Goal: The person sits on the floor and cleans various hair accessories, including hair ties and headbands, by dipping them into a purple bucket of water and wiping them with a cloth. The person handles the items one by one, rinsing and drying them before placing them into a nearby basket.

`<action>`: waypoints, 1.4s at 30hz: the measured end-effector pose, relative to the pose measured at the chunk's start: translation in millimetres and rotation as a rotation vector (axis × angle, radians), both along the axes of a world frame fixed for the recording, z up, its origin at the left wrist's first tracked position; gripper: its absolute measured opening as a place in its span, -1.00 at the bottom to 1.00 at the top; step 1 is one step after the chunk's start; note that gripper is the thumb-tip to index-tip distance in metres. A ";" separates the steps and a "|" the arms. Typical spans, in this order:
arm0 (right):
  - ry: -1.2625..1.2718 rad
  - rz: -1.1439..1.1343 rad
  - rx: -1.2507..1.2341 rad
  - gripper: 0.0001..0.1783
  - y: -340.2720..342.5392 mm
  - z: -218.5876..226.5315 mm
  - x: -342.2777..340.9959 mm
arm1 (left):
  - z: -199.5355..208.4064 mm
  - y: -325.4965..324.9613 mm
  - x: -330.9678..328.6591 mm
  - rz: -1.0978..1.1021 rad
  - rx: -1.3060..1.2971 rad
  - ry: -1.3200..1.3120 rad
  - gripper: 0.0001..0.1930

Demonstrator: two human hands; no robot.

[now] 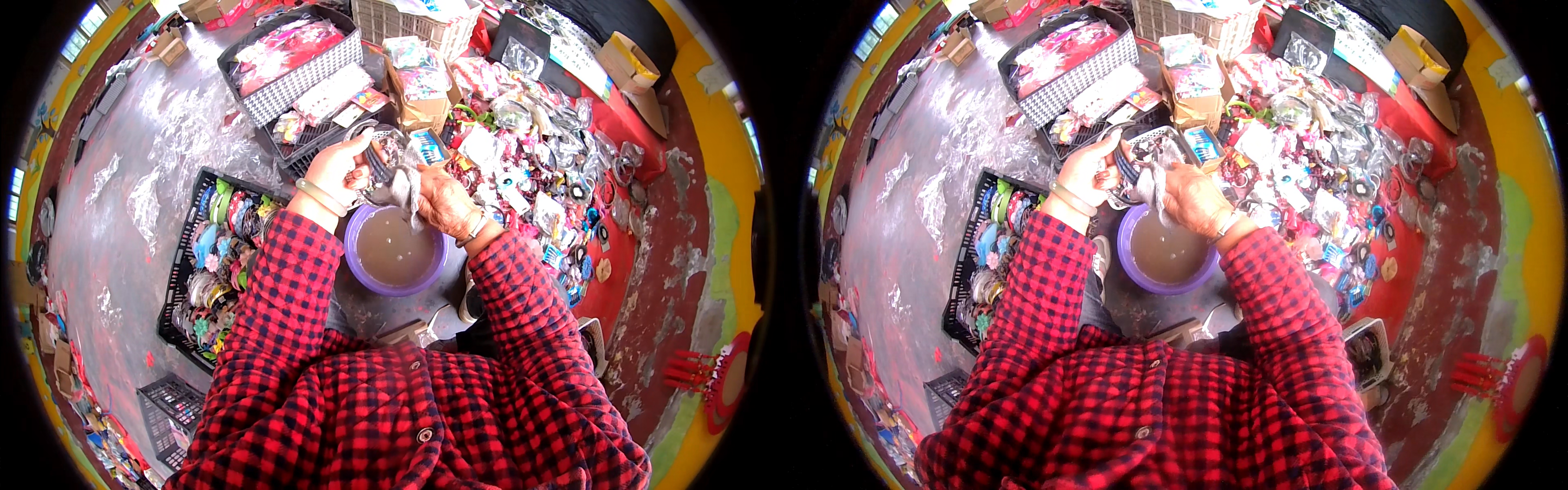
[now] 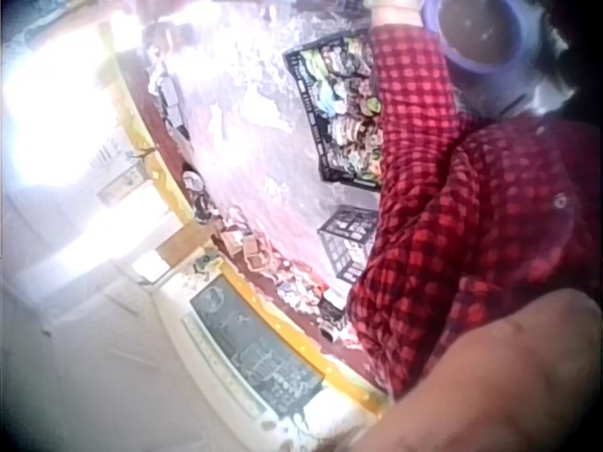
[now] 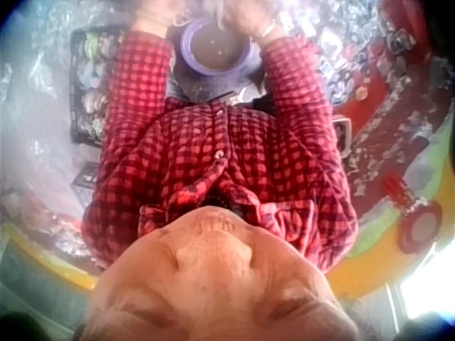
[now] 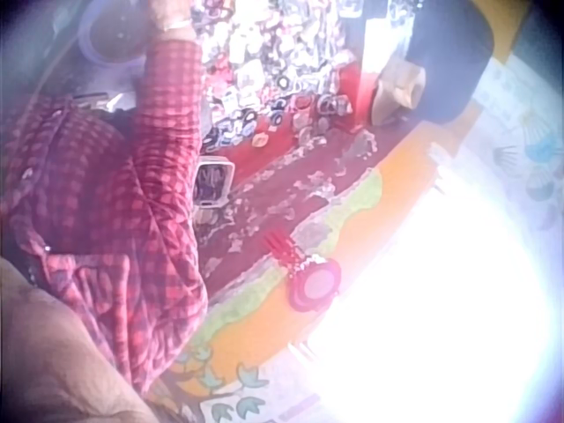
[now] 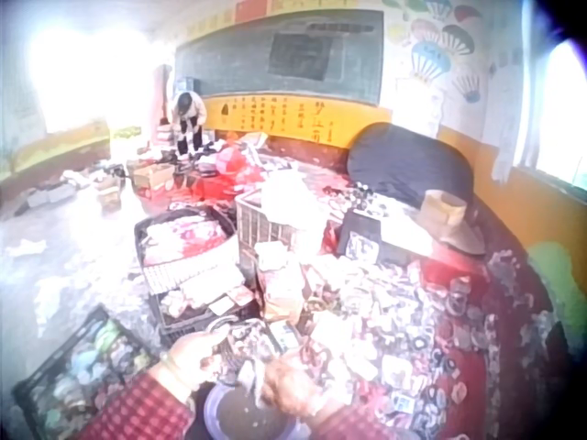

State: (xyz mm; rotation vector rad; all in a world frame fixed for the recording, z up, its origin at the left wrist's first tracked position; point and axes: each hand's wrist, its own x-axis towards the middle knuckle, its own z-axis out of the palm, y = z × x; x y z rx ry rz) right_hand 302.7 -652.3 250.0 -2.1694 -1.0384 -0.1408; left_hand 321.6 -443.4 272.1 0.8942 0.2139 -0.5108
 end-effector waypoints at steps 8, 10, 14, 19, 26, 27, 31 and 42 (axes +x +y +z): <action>0.184 -0.191 0.198 -0.79 10.4 -7.8 -3.0 | -9.4 -32.0 -14.8 0.053 -0.036 -0.092 -0.78; 0.205 -0.154 0.265 -0.77 10.5 -9.2 -2.0 | -14.6 -28.2 -10.6 0.048 -0.051 -0.073 -0.74; 0.310 -0.109 0.409 -0.75 3.2 -41.2 7.9 | -17.2 -16.2 -4.3 -0.069 -0.095 -0.120 -0.74; 0.924 -0.293 0.995 -0.60 -13.9 10.5 9.9 | -0.3 4.9 -2.6 0.107 -0.234 -0.096 -0.73; 1.102 0.159 1.477 -0.46 -52.1 -8.5 29.8 | 8.7 -4.8 -7.9 0.065 -0.195 -0.149 -0.65; 1.125 0.046 1.489 -0.46 -46.5 -9.4 31.8 | 11.9 -6.1 -9.1 0.091 -0.157 -0.139 -0.62; 1.078 0.298 1.242 -0.51 -32.1 -5.3 14.8 | 3.2 -11.1 -11.1 -0.024 0.037 -0.245 -0.75; 0.825 -0.249 1.307 -0.64 -69.7 8.2 28.6 | 5.3 -4.2 -5.1 0.100 -0.025 -0.099 -0.72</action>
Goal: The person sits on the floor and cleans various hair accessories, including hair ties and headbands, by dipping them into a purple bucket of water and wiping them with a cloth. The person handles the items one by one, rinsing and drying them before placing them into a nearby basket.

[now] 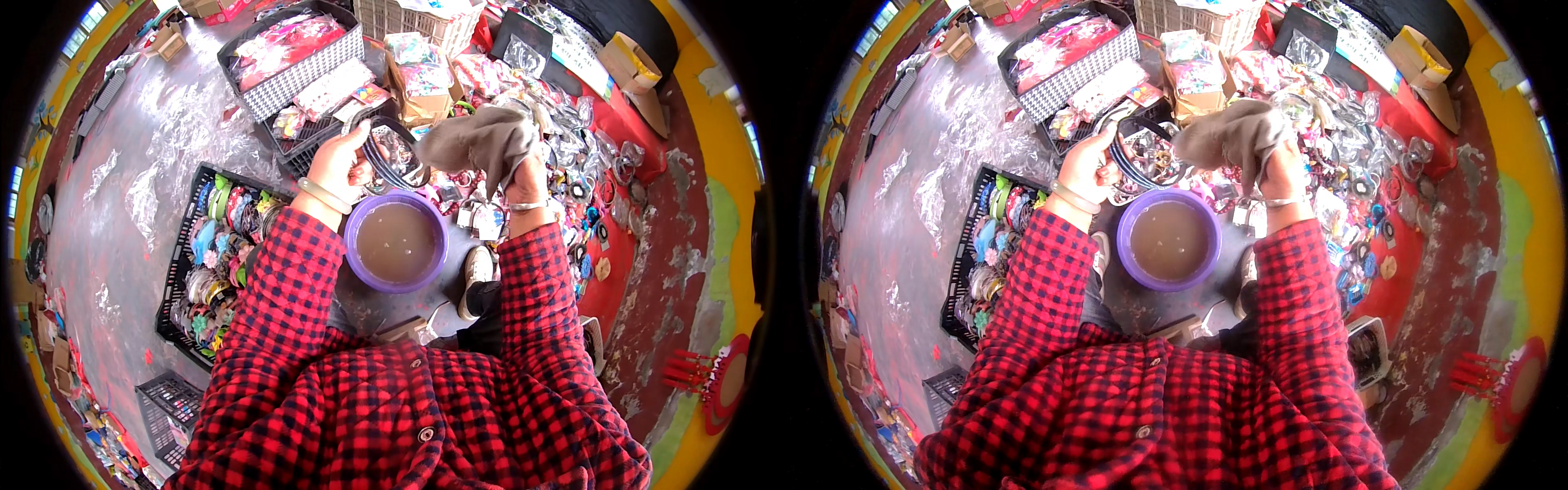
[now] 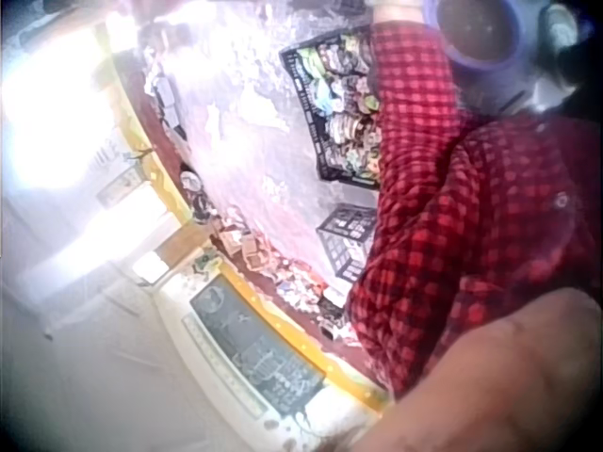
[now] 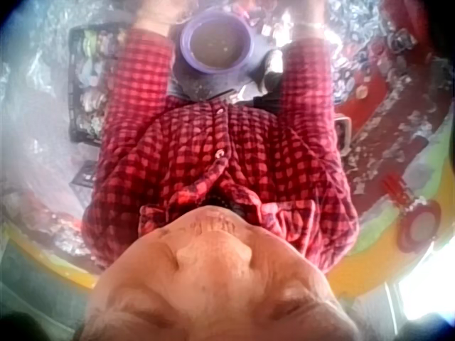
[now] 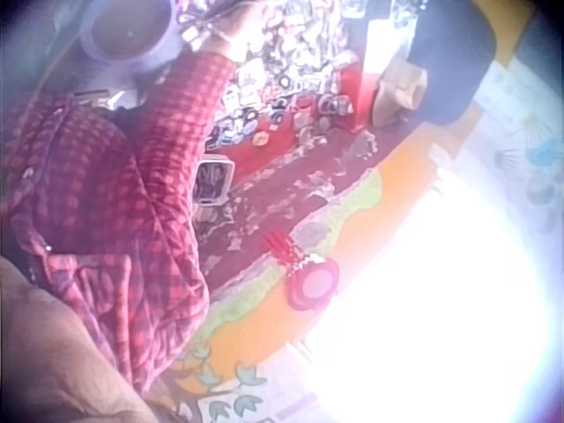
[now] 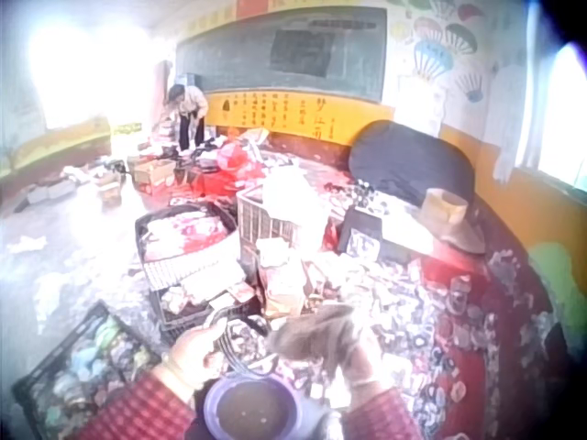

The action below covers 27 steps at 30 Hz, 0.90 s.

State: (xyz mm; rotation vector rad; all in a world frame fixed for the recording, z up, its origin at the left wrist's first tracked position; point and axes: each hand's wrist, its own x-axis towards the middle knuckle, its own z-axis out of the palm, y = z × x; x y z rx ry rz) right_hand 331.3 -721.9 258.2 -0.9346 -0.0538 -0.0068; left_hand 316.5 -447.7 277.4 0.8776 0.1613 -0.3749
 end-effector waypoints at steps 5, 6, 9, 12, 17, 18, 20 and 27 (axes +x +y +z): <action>-0.329 0.339 -0.723 -0.72 35.7 -3.5 -16.7 | -1.3 -4.8 0.1 0.027 -0.197 0.138 -0.73; -0.492 0.379 -0.913 -0.71 45.1 -3.2 -19.2 | -4.6 -5.0 1.0 -0.006 -0.207 0.119 -0.74; -0.605 0.571 -1.278 -0.73 65.2 2.4 -29.5 | -11.9 3.6 1.7 -0.076 -0.244 0.102 -0.79; -0.629 0.579 -1.200 -0.75 59.2 -5.6 -24.7 | -9.5 7.2 7.1 -0.075 -0.170 0.173 -0.79; -0.589 0.509 -1.155 -0.75 57.8 -14.7 -23.0 | -13.4 3.4 6.2 -0.069 -0.129 0.106 -0.77; -0.585 0.421 -1.125 -0.75 59.4 -13.5 -23.7 | -12.1 -2.3 4.0 -0.088 -0.115 0.043 -0.76; -0.576 0.247 -1.061 -0.76 66.4 -10.5 -25.2 | -13.9 -14.1 -2.4 -0.187 -0.115 -0.066 -0.75; -0.534 0.306 -1.447 -0.66 67.4 -33.3 -18.5 | -22.9 -24.9 -2.7 0.011 0.001 0.157 -0.76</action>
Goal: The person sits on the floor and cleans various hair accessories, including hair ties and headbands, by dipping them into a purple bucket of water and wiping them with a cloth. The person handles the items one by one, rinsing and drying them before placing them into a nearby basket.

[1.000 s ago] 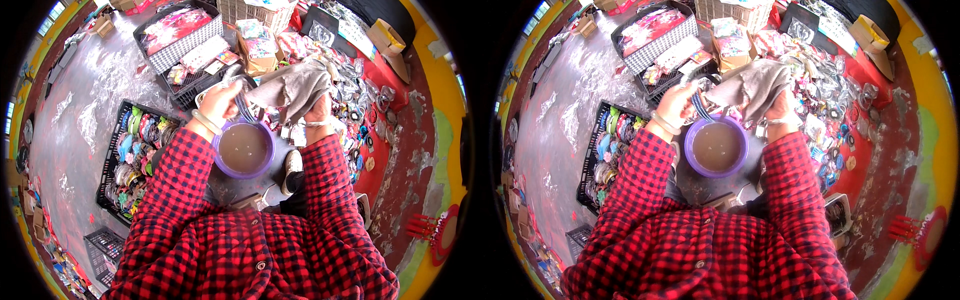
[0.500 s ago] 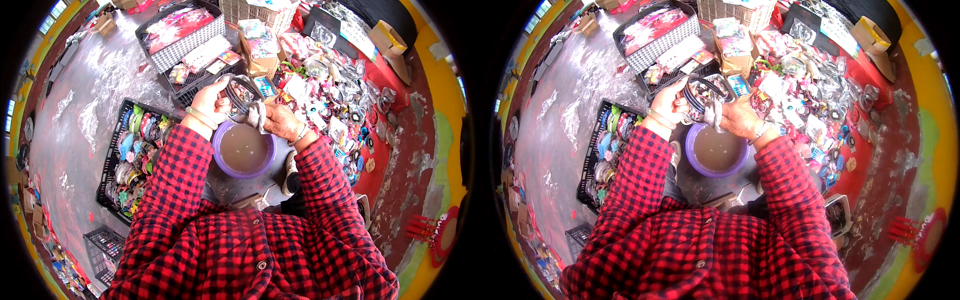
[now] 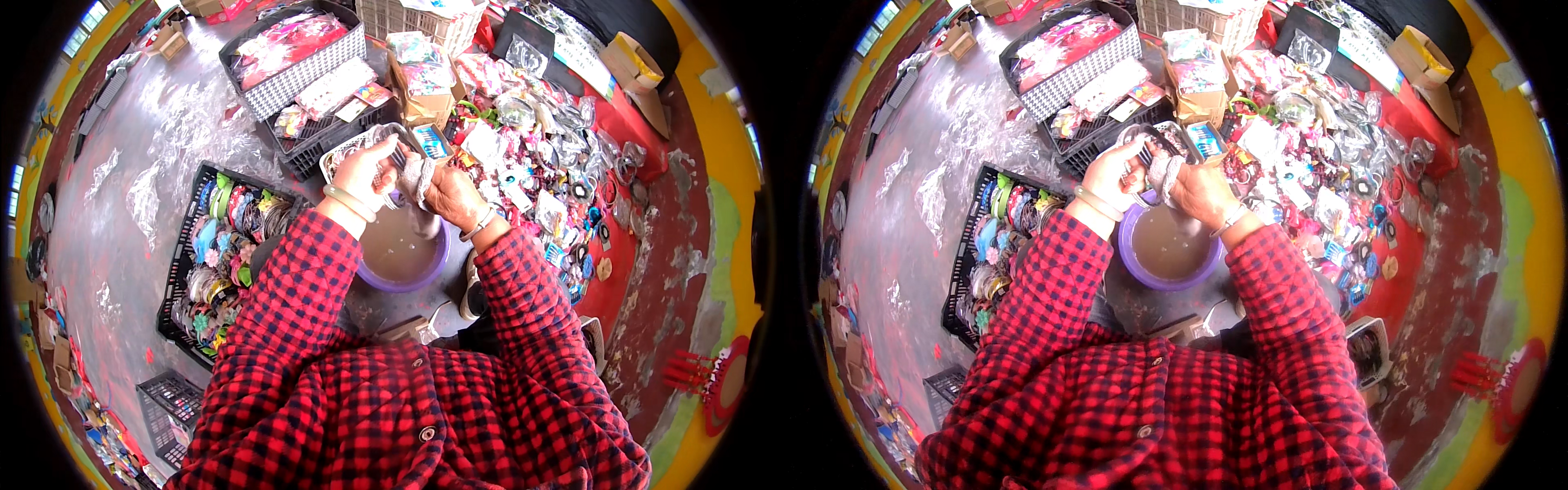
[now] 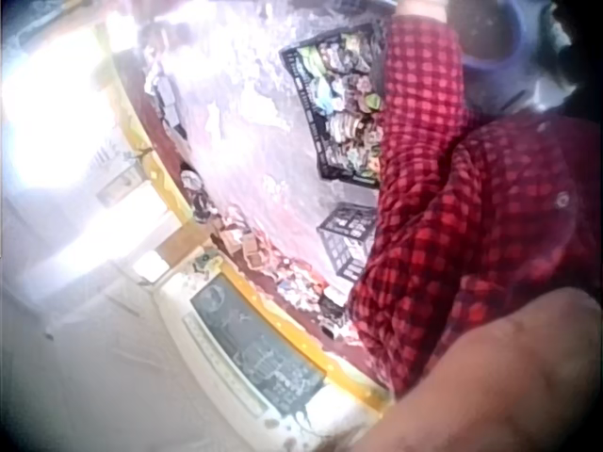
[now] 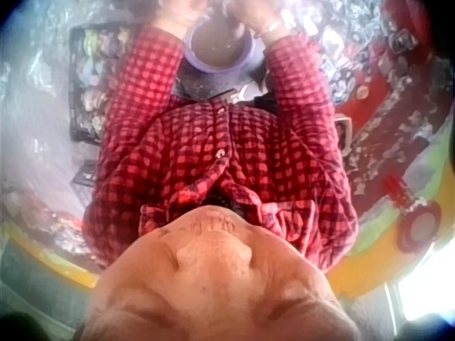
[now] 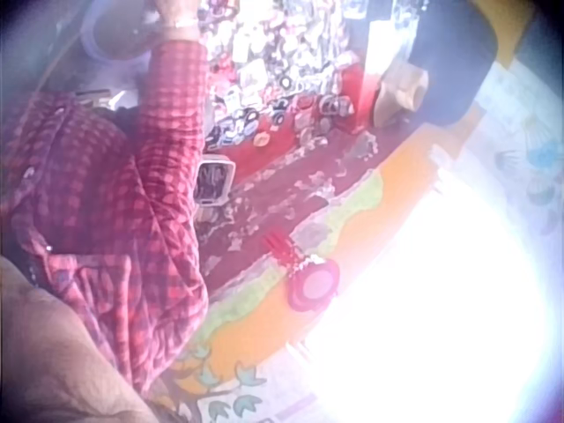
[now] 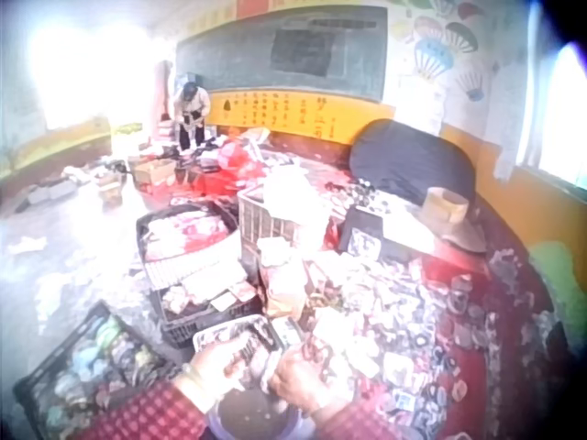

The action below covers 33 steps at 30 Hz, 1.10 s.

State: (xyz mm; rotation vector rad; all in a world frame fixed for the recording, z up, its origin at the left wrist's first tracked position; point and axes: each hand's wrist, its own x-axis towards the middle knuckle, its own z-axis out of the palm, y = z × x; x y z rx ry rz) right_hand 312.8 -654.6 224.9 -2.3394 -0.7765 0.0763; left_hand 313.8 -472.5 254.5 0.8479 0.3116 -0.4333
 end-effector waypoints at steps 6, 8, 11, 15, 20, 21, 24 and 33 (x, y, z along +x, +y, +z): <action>0.015 0.112 0.117 -0.77 -7.5 2.9 0.5 | 22.4 24.6 7.0 0.048 -0.121 -0.064 -0.71; 0.081 0.122 0.085 -0.80 -12.6 -5.9 0.7 | 19.7 36.0 8.5 0.062 -0.172 -0.100 -0.75; 0.222 0.119 0.096 -0.78 -10.6 11.4 -6.1 | 24.7 60.1 11.6 0.253 -0.367 -0.165 -0.78; 0.412 -0.167 0.591 -0.70 -35.0 -11.4 4.0 | 27.9 75.1 13.1 0.236 -0.303 -0.286 -0.74; 0.715 0.056 1.109 -0.29 -49.1 17.7 10.9 | 32.6 63.1 2.5 0.130 -0.107 -0.371 -0.73; 0.704 0.020 1.171 -0.26 -45.9 21.9 5.8 | 33.7 54.7 0.3 0.073 0.009 -0.422 -0.75; 0.700 0.093 1.264 -0.20 -28.5 37.2 -1.6 | 40.6 34.1 -8.2 -0.084 0.245 -0.442 -0.83; 0.692 -0.217 1.430 -0.77 23.4 28.7 -20.7 | -1.6 -27.6 -16.4 -0.235 0.496 -0.723 -0.75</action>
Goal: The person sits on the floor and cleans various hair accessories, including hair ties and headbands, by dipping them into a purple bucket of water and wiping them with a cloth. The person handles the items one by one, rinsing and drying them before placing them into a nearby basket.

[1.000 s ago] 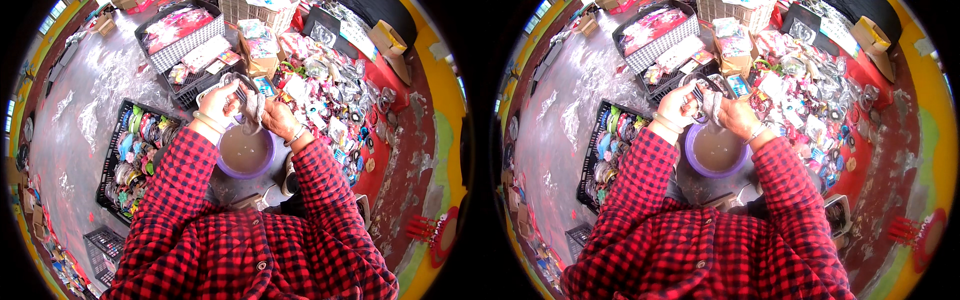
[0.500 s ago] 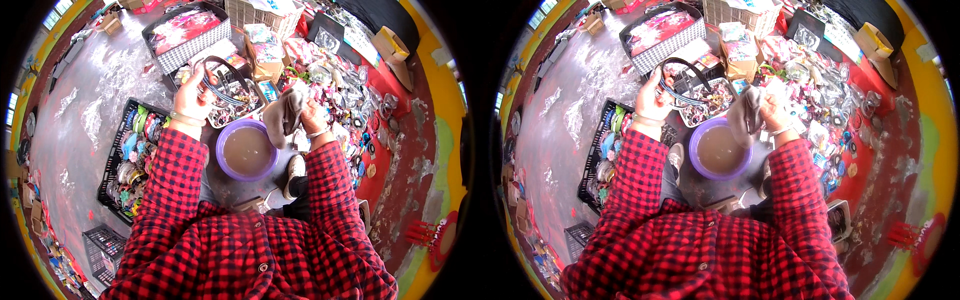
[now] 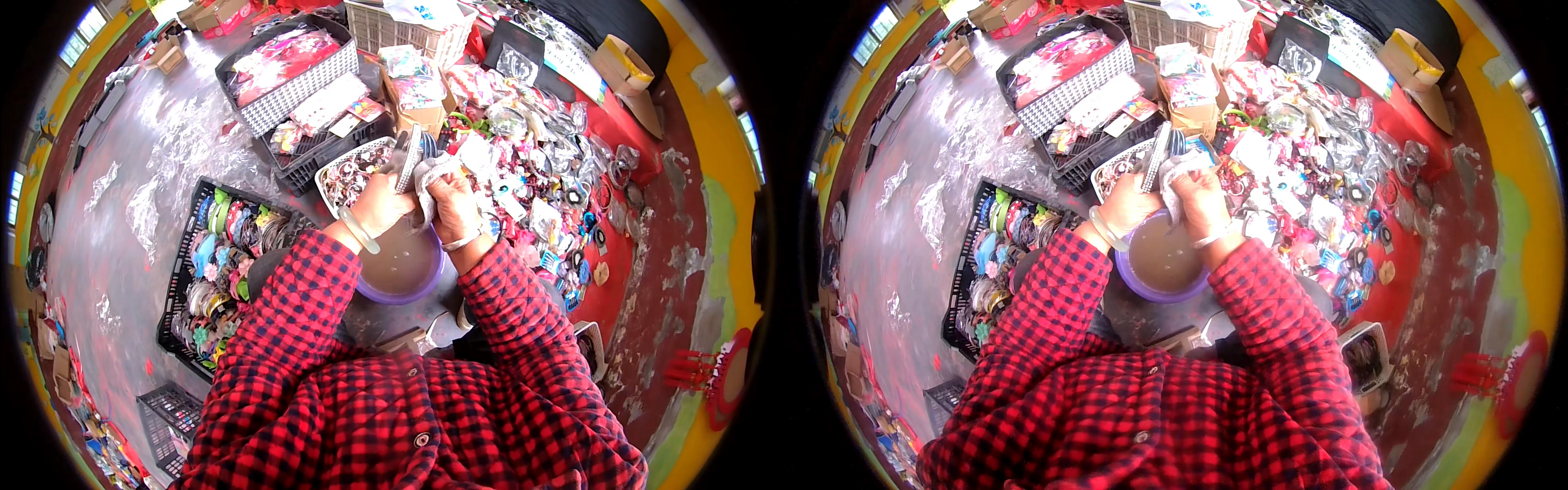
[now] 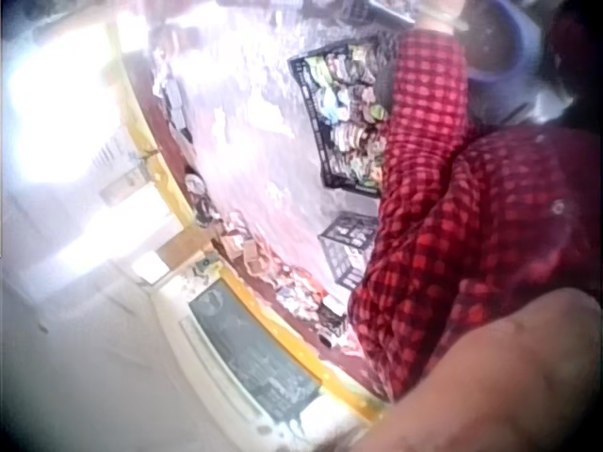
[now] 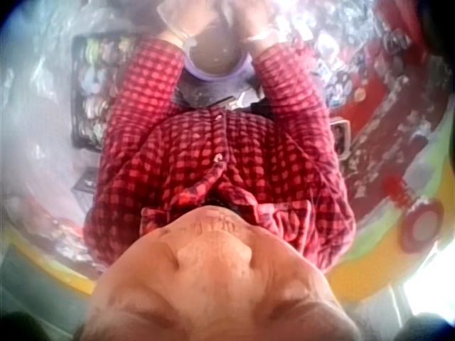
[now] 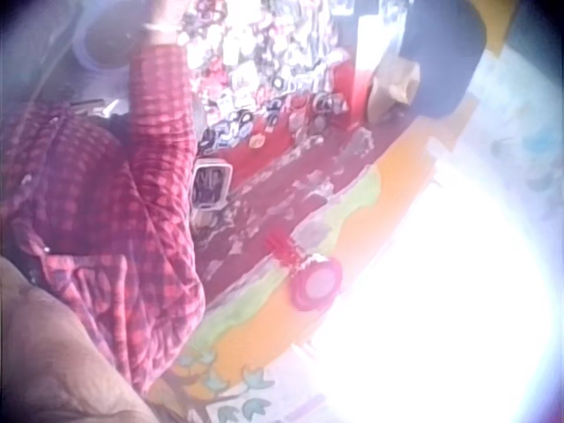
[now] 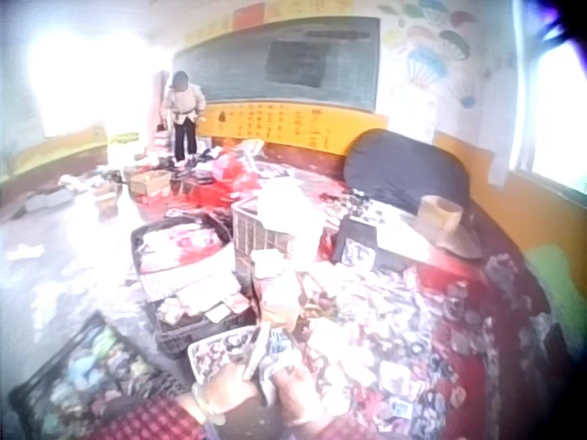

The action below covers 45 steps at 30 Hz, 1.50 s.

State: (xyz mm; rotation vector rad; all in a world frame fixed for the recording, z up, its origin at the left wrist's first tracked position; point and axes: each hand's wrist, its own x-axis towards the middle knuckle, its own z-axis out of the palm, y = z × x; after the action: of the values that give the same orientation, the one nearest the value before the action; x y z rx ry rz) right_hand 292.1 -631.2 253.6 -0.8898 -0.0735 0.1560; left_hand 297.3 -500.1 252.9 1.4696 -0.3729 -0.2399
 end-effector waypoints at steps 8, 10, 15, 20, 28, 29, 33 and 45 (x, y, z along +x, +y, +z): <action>0.137 -0.044 0.334 -0.49 -14.0 -36.0 16.4 | -4.4 -4.6 -0.8 0.040 0.253 -0.057 -0.85; 0.172 0.085 0.379 -0.45 -21.9 -19.2 19.5 | 1.3 3.0 0.5 -0.044 0.403 -0.156 -0.84; 0.389 0.047 0.358 -0.74 -43.6 -9.8 30.8 | 6.3 13.4 1.5 -0.184 0.807 -0.306 -0.74; 0.552 -0.266 0.184 -0.60 -37.9 -35.8 38.8 | -9.2 8.9 -2.6 -0.151 0.851 -0.674 -0.76; 0.403 -0.003 0.211 -0.78 -68.1 -12.3 37.2 | -8.0 15.7 -1.5 -0.255 0.967 -0.806 -0.83; 0.456 0.026 0.143 -0.77 -69.3 -5.2 35.2 | -8.4 15.9 -1.7 -0.266 1.002 -0.824 -0.82; 0.461 -0.101 0.049 -0.70 -60.0 3.4 32.3 | -7.6 17.2 -3.8 -0.256 1.009 -0.868 -0.78; 0.183 0.284 0.025 -0.70 -79.2 -37.2 56.9 | 56.3 59.0 -42.1 -0.068 0.167 -0.074 -0.75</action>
State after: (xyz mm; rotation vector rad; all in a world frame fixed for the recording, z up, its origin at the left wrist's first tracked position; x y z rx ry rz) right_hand 349.0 -710.4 216.5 -0.8334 -0.0304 0.4996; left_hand 255.2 -441.1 309.1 1.6344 -0.4722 -0.2767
